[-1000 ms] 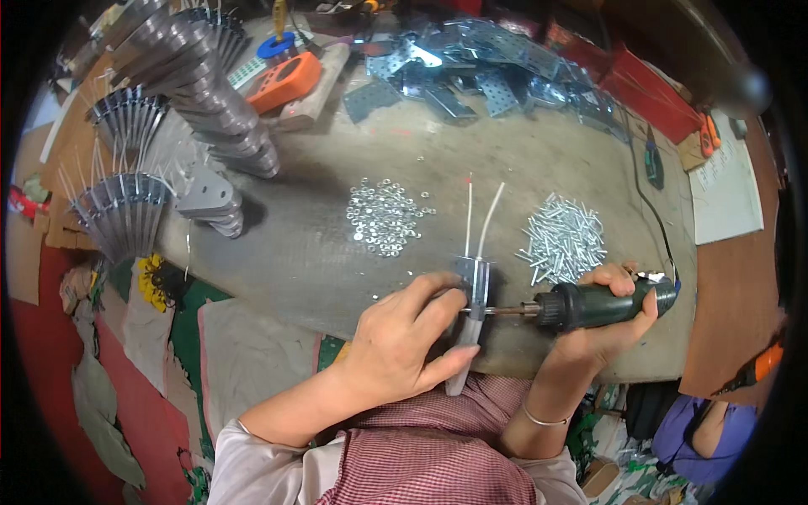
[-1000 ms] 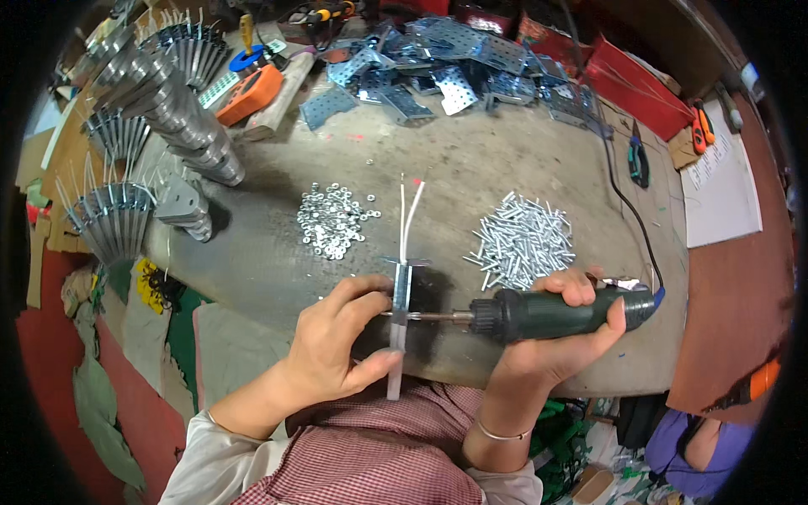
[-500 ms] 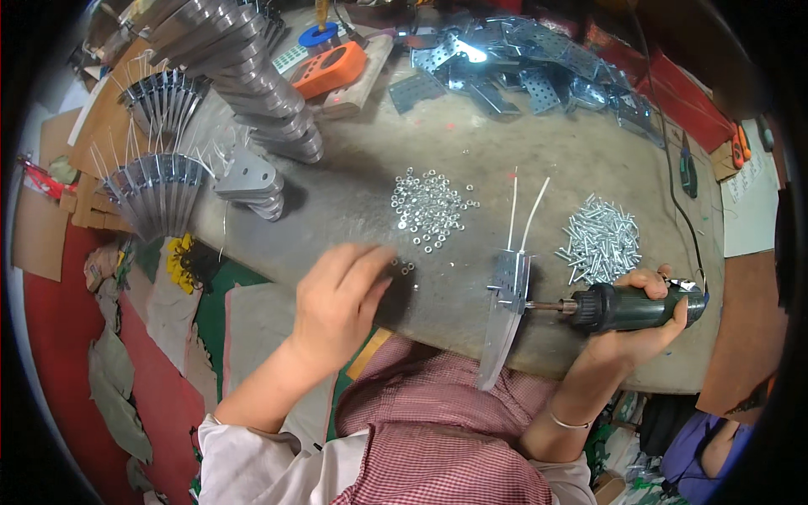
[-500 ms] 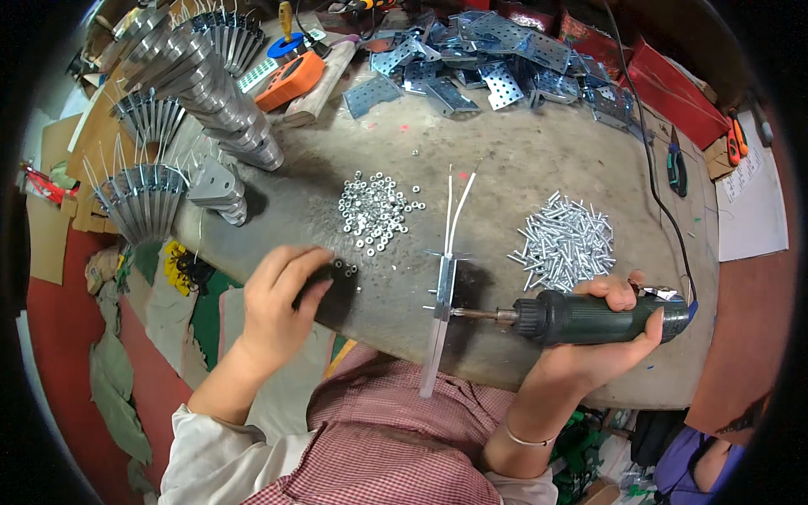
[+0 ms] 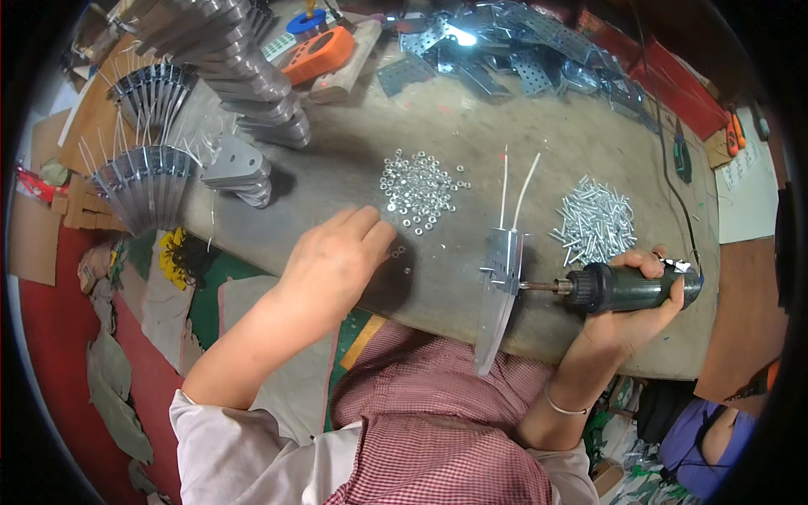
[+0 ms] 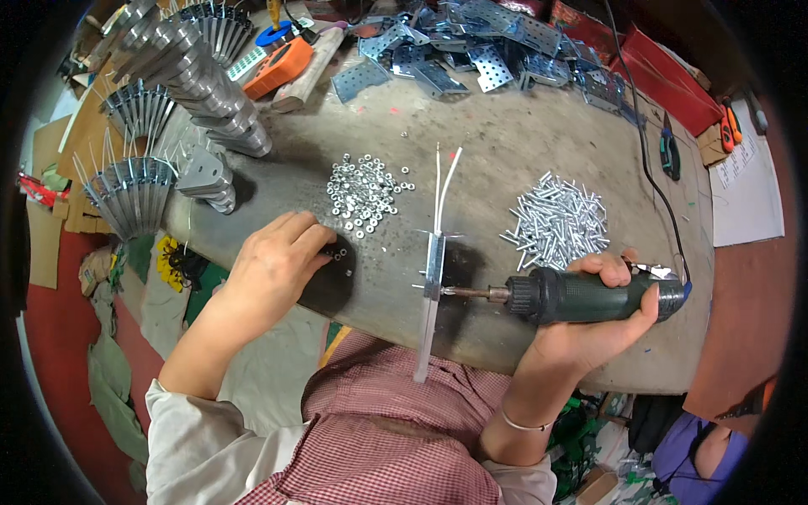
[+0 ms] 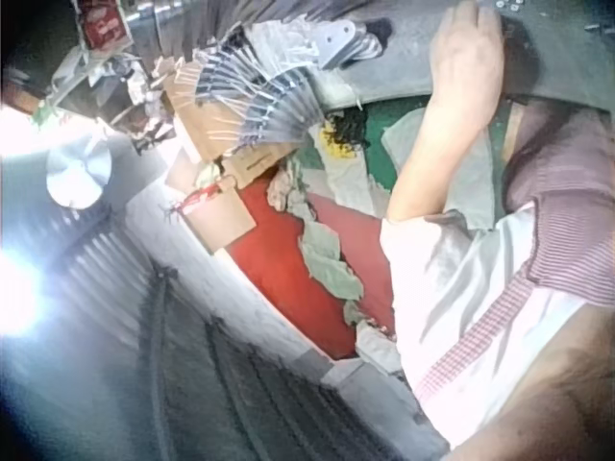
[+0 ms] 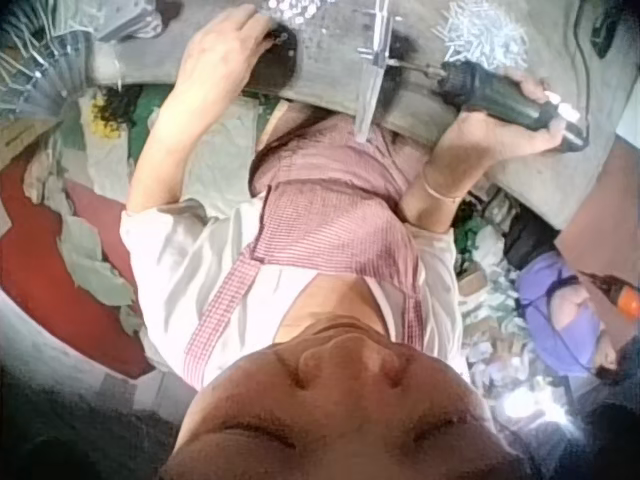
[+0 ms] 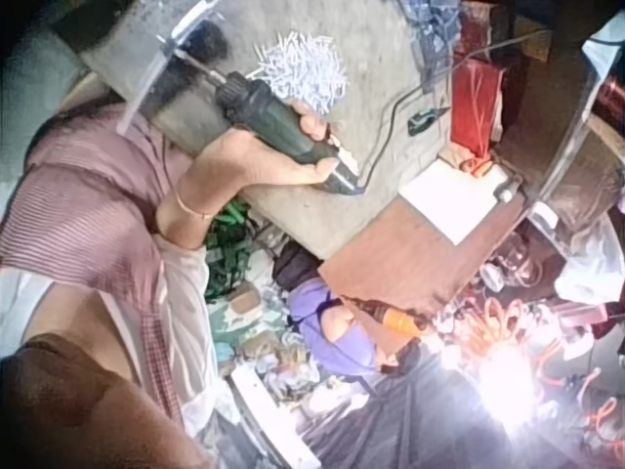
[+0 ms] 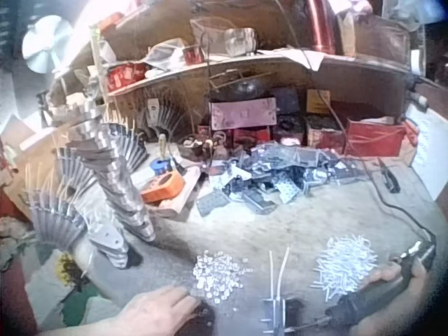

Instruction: The person assembles metal heating components by aligning metal plates, inserting screws, tightening them using an electric screwdriver, and stacking the assembled parts.

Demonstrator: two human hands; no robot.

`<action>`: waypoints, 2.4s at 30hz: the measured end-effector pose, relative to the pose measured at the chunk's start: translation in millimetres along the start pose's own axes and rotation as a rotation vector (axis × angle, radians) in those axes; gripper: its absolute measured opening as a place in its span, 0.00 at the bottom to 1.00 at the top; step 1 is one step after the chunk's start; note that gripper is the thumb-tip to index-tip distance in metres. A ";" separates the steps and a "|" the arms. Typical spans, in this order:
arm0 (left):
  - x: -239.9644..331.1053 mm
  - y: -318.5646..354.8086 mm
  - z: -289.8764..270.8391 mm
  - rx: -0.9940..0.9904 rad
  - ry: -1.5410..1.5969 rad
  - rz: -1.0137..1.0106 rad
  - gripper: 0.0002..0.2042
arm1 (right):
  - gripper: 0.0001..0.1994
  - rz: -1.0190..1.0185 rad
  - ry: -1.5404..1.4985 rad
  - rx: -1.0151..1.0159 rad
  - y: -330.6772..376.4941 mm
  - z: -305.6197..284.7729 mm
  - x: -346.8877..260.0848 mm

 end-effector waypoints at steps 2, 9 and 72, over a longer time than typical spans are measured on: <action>7.8 -4.0 -2.3 -0.051 -0.031 0.050 0.10 | 0.16 -0.005 0.033 0.007 0.5 -0.7 0.7; 22.2 -10.6 -11.0 0.164 0.484 0.058 0.08 | 0.17 -0.020 0.003 0.010 3.3 1.4 -0.8; 44.6 9.7 59.1 -0.066 1.289 -0.532 0.27 | 0.15 -0.123 0.241 0.250 20.7 12.1 7.4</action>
Point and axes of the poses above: each hand's wrist, its own y-axis away from the middle knuckle, its own z-axis out of the palm, x = y × z, the point moved 5 cm from there along -y, towards the middle knuckle, and after that the axes turned 1 degree about x, right-handed, at the moved point
